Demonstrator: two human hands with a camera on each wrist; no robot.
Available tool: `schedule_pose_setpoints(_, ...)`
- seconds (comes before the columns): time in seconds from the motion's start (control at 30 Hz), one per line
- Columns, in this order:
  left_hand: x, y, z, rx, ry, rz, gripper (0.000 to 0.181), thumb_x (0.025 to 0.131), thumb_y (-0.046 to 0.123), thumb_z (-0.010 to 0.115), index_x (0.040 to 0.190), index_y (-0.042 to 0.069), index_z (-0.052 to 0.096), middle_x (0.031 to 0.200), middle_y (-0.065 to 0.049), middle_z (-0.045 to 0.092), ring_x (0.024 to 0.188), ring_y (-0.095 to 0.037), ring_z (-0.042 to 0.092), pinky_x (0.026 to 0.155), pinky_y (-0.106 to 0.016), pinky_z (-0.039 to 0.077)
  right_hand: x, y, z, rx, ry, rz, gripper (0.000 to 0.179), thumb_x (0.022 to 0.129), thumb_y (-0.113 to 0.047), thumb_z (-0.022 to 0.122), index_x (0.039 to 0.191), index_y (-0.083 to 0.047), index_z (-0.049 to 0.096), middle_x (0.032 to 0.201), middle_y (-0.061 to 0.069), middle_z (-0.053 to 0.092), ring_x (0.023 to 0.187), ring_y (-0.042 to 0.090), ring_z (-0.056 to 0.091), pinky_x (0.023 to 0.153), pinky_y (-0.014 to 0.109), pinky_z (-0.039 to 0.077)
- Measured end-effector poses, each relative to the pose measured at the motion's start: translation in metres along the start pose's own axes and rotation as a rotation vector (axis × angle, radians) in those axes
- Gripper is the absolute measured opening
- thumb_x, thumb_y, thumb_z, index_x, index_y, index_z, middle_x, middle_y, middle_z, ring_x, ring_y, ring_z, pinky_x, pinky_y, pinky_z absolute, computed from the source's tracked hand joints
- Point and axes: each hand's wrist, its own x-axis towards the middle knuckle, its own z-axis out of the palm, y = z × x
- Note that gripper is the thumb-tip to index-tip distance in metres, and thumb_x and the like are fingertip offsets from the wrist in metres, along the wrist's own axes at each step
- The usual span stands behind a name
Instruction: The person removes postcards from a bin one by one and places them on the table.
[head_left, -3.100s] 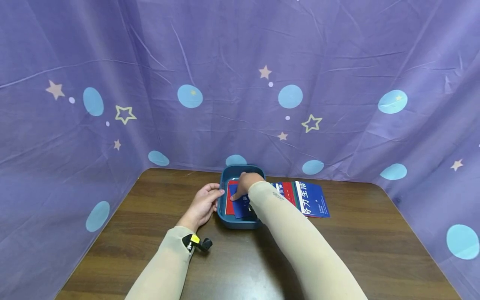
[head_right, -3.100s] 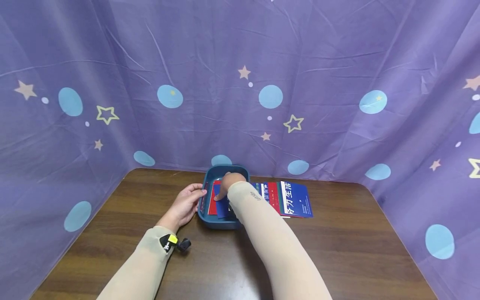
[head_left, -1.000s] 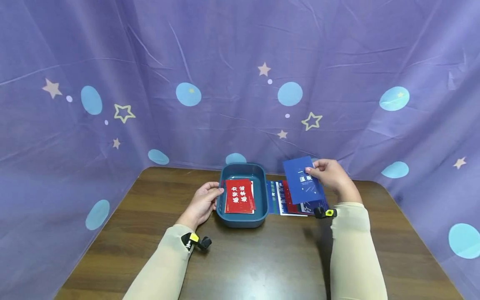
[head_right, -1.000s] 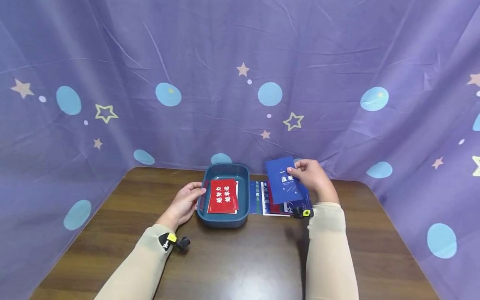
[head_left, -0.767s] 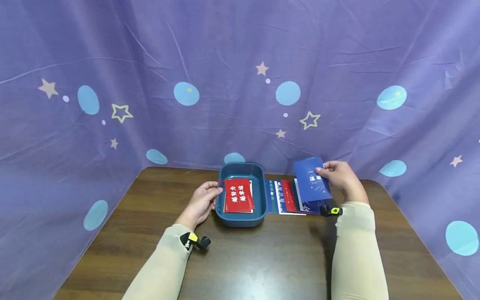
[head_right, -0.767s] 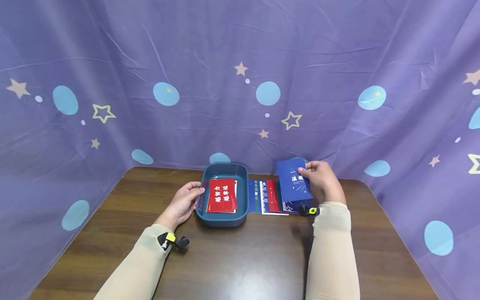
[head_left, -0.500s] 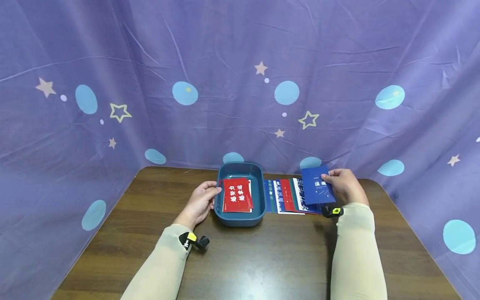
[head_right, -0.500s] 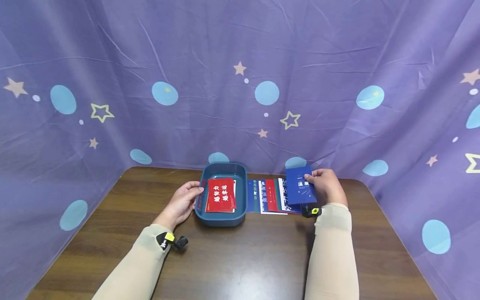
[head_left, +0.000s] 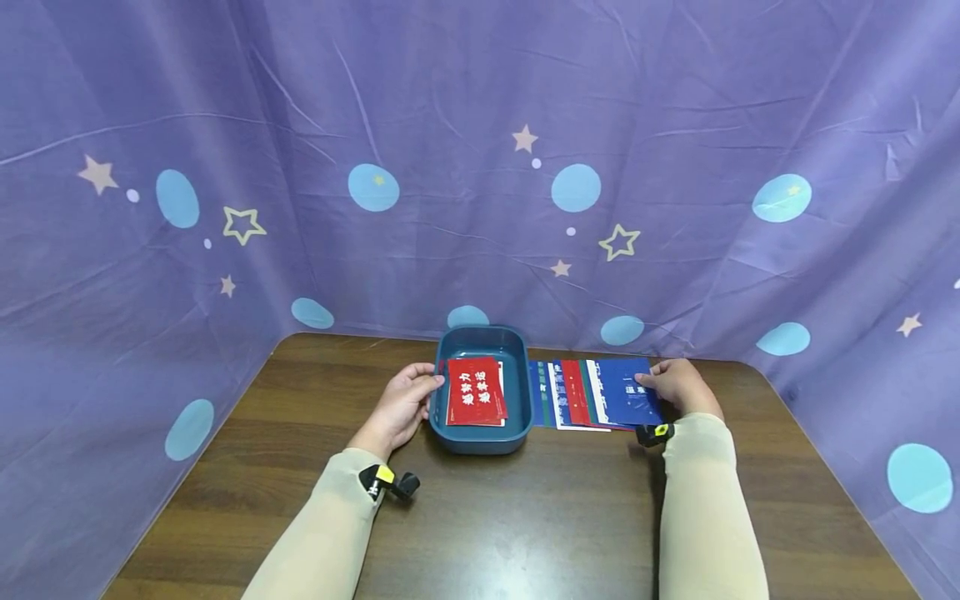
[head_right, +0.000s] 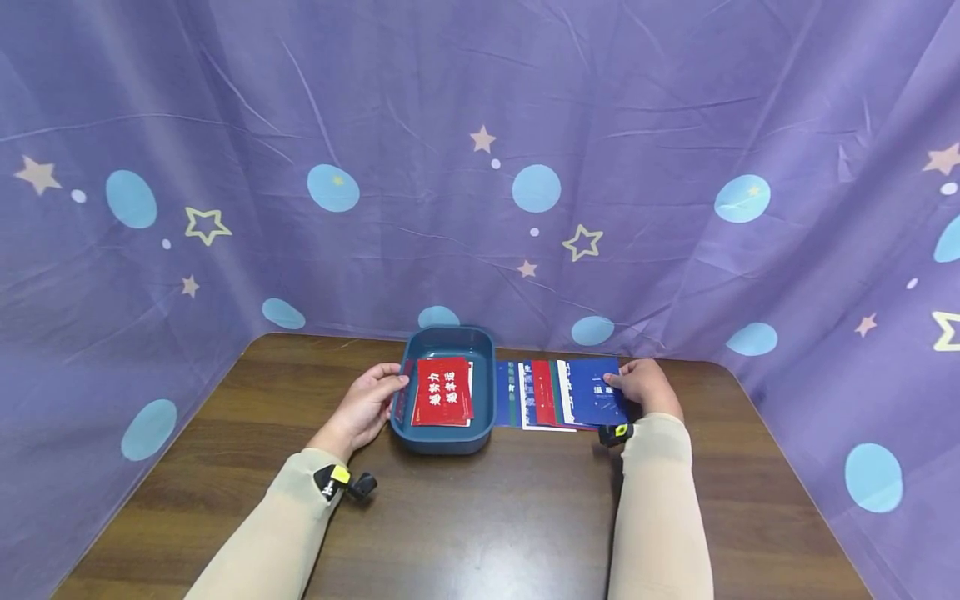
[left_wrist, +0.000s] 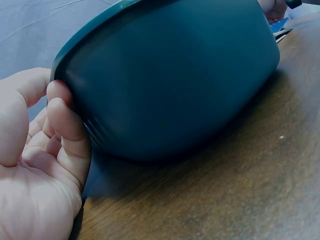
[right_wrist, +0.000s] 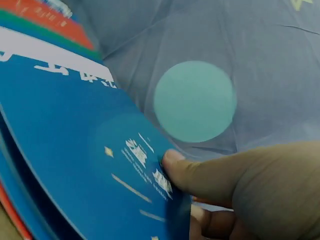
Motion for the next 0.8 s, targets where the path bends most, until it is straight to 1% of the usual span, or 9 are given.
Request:
schedule_pose_setpoints(0.13,0.000,0.000,0.000,-0.003,-0.006,0.000,0.031,0.110,0.002,0.065,0.136,-0.001,0.049,0.077,0.007,0.066,0.054,-0.005,0.049,0.048,-0.016,0.045,0.004,0.001,0.003,-0.075,0.023,0.006,0.028,0.109,-0.029,0.077,0.098,-0.003,0.071,0.086,0.006,0.070,0.082,0.021,0.067,0.070,0.032,0.056)
schedule_pose_setpoints(0.23,0.000,0.000,0.000,-0.001,-0.007,0.002,0.031,0.110,0.003,0.065,0.137,-0.001,0.049,0.077,0.007,0.067,0.054,-0.005,0.049,0.048,-0.016,0.045,0.009,0.000,0.004,-0.149,0.035,-0.007,0.033,0.105,-0.032,0.080,0.092,-0.003,0.071,0.088,0.010,0.069,0.088,0.026,0.066,0.077,0.039,0.057)
schedule_pose_setpoints(0.3,0.000,0.000,-0.001,0.000,-0.008,0.003,0.032,0.110,0.003,0.065,0.137,-0.001,0.048,0.078,0.007,0.067,0.054,-0.005,0.049,0.048,-0.016,0.045,0.016,0.002,0.004,-0.233,0.068,-0.025,0.037,0.102,-0.038,0.084,0.085,-0.008,0.070,0.087,0.008,0.068,0.089,0.027,0.064,0.082,0.043,0.057)
schedule_pose_setpoints(0.4,0.001,-0.001,-0.001,0.002,-0.006,-0.001,0.033,0.110,0.003,0.065,0.139,-0.002,0.048,0.079,0.007,0.068,0.054,-0.005,0.050,0.048,-0.016,0.046,0.015,-0.001,0.007,-0.279,0.094,-0.030,0.040,0.100,-0.040,0.086,0.081,-0.010,0.067,0.086,0.009,0.065,0.090,0.030,0.062,0.087,0.050,0.056)
schedule_pose_setpoints(0.47,0.001,-0.001,-0.001,-0.001,-0.005,-0.003,0.034,0.110,0.004,0.065,0.139,-0.002,0.048,0.080,0.007,0.068,0.055,-0.004,0.050,0.048,-0.016,0.046,0.012,-0.003,0.008,-0.291,0.119,-0.035,0.043,0.099,-0.040,0.087,0.077,-0.012,0.063,0.083,0.007,0.061,0.089,0.030,0.060,0.085,0.049,0.054)
schedule_pose_setpoints(0.53,0.001,0.000,-0.001,-0.002,-0.001,-0.004,0.032,0.110,0.004,0.066,0.138,0.000,0.049,0.081,0.007,0.069,0.055,-0.004,0.050,0.048,-0.016,0.046,0.003,-0.009,0.008,-0.268,0.111,-0.040,0.044,0.101,-0.036,0.086,0.075,-0.011,0.059,0.080,0.007,0.057,0.088,0.031,0.059,0.083,0.048,0.051)
schedule_pose_setpoints(0.63,0.001,0.000,-0.001,-0.001,0.003,-0.005,0.030,0.110,0.004,0.066,0.136,0.002,0.051,0.081,0.006,0.067,0.056,-0.005,0.050,0.048,-0.017,0.046,0.002,-0.008,0.007,-0.271,0.117,-0.063,0.046,0.101,-0.036,0.084,0.071,-0.013,0.057,0.075,0.005,0.055,0.085,0.030,0.058,0.081,0.046,0.048)
schedule_pose_setpoints(0.73,-0.001,0.000,-0.001,0.008,0.003,-0.007,0.030,0.110,0.005,0.067,0.136,0.002,0.051,0.081,0.005,0.066,0.057,-0.006,0.050,0.049,-0.017,0.046,-0.001,-0.010,0.004,-0.250,0.104,-0.068,0.039,0.103,-0.037,0.080,0.078,-0.011,0.065,0.085,0.008,0.062,0.091,0.031,0.060,0.084,0.045,0.051)
schedule_pose_setpoints(0.8,-0.001,0.001,-0.001,0.010,0.002,-0.008,0.031,0.110,0.006,0.067,0.137,0.001,0.051,0.081,0.005,0.066,0.057,-0.006,0.050,0.049,-0.017,0.046,-0.006,-0.016,0.002,-0.205,0.094,-0.077,0.035,0.106,-0.037,0.077,0.090,-0.006,0.070,0.096,0.014,0.067,0.098,0.033,0.063,0.087,0.045,0.054)
